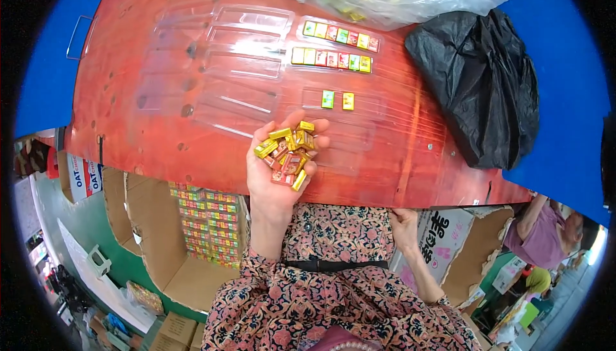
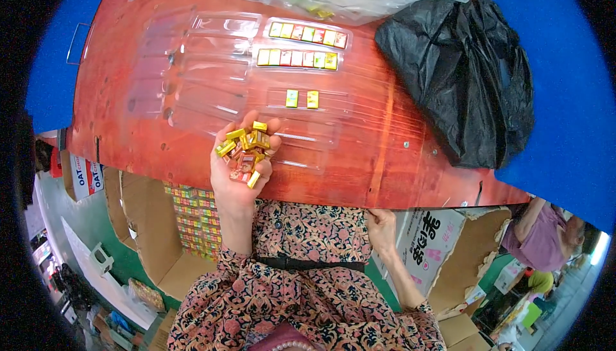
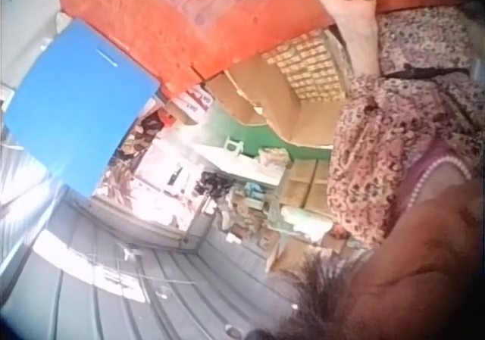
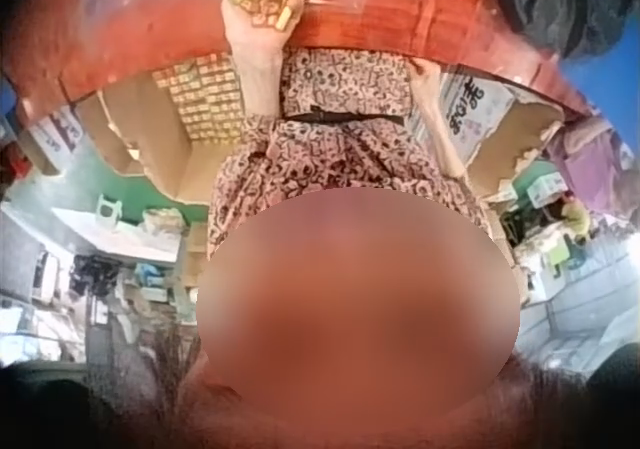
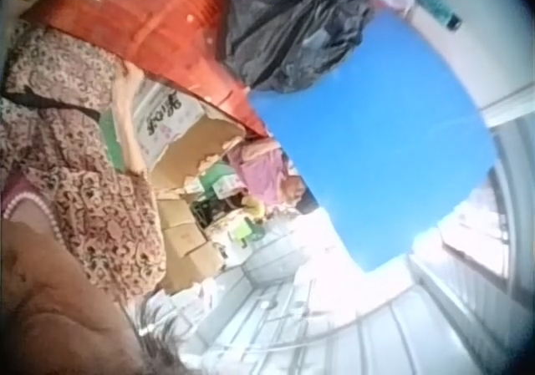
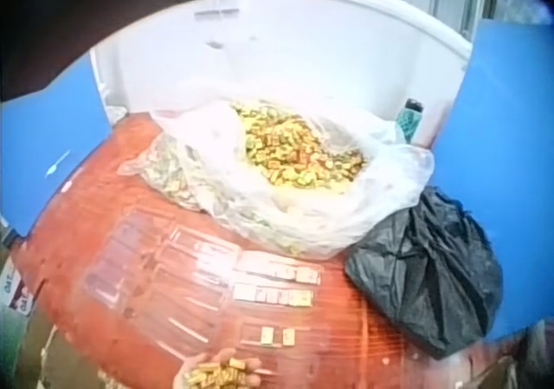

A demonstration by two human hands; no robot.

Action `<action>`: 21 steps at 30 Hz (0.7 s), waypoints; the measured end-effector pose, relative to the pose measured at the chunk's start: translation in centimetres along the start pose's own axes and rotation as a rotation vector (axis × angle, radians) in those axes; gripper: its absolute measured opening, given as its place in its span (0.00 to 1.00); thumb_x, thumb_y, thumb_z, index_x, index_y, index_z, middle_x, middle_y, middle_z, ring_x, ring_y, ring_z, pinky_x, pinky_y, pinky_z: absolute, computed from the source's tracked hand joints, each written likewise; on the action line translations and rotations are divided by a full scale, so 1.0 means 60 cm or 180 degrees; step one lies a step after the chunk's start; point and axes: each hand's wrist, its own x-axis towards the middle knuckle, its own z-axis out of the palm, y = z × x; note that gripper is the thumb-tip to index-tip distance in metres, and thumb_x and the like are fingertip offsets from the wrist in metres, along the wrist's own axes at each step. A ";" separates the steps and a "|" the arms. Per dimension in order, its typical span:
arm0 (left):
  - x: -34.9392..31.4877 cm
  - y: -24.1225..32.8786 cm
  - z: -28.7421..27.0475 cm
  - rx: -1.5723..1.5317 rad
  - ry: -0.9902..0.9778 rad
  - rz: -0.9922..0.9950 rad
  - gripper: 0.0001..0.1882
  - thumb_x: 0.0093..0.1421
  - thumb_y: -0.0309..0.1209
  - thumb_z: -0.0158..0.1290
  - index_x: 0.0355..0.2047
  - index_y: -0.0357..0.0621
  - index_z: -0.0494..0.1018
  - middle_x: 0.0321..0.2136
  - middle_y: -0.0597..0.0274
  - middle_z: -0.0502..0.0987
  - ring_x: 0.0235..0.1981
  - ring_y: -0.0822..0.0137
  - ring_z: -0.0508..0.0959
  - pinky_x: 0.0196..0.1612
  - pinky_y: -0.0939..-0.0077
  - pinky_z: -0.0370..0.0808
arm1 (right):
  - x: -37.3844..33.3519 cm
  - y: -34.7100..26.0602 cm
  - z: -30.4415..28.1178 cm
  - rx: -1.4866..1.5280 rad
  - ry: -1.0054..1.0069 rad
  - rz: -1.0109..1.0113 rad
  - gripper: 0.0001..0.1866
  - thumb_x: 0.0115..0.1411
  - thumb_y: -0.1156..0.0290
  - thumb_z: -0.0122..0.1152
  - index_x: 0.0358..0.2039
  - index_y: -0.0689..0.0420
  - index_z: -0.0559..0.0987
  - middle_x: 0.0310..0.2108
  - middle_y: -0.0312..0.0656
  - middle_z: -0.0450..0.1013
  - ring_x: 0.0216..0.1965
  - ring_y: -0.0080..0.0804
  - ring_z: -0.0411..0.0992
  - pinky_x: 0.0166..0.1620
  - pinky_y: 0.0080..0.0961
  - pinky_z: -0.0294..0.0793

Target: Organizing and sorting individually wrapped candies into plastic trays on a workbench.

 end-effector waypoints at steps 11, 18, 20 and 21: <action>-0.002 -0.001 0.001 0.0092 0.0012 -0.0057 0.24 0.58 0.42 0.34 0.47 0.40 0.66 0.43 0.41 0.69 0.37 0.53 0.74 0.23 0.69 0.76 | 0.021 -0.006 -0.016 -0.1067 0.0120 -0.0962 0.10 0.40 0.81 0.57 0.27 0.62 0.77 0.25 0.46 0.74 0.30 0.35 0.73 0.37 0.28 0.69; -0.001 -0.005 0.000 0.0016 -0.0044 -0.0138 0.24 0.58 0.42 0.34 0.47 0.39 0.66 0.43 0.42 0.69 0.38 0.53 0.74 0.23 0.70 0.76 | 0.044 -0.030 0.014 -0.2412 0.1379 -0.1823 0.16 0.39 0.73 0.61 0.33 0.58 0.77 0.33 0.51 0.72 0.38 0.49 0.68 0.44 0.41 0.63; 0.001 -0.004 0.002 0.0068 -0.0086 -0.0151 0.24 0.58 0.42 0.34 0.47 0.39 0.66 0.43 0.41 0.69 0.38 0.53 0.74 0.24 0.69 0.77 | 0.046 -0.027 0.019 -0.2619 0.1732 -0.2015 0.17 0.40 0.72 0.62 0.34 0.59 0.76 0.33 0.52 0.71 0.38 0.50 0.67 0.43 0.42 0.63; 0.002 -0.005 0.001 0.0063 -0.0081 -0.0150 0.24 0.58 0.42 0.34 0.47 0.39 0.66 0.43 0.41 0.69 0.38 0.53 0.74 0.24 0.69 0.77 | 0.044 -0.024 0.019 -0.2551 0.1676 -0.1850 0.17 0.40 0.72 0.61 0.35 0.60 0.75 0.35 0.53 0.70 0.39 0.53 0.66 0.43 0.42 0.62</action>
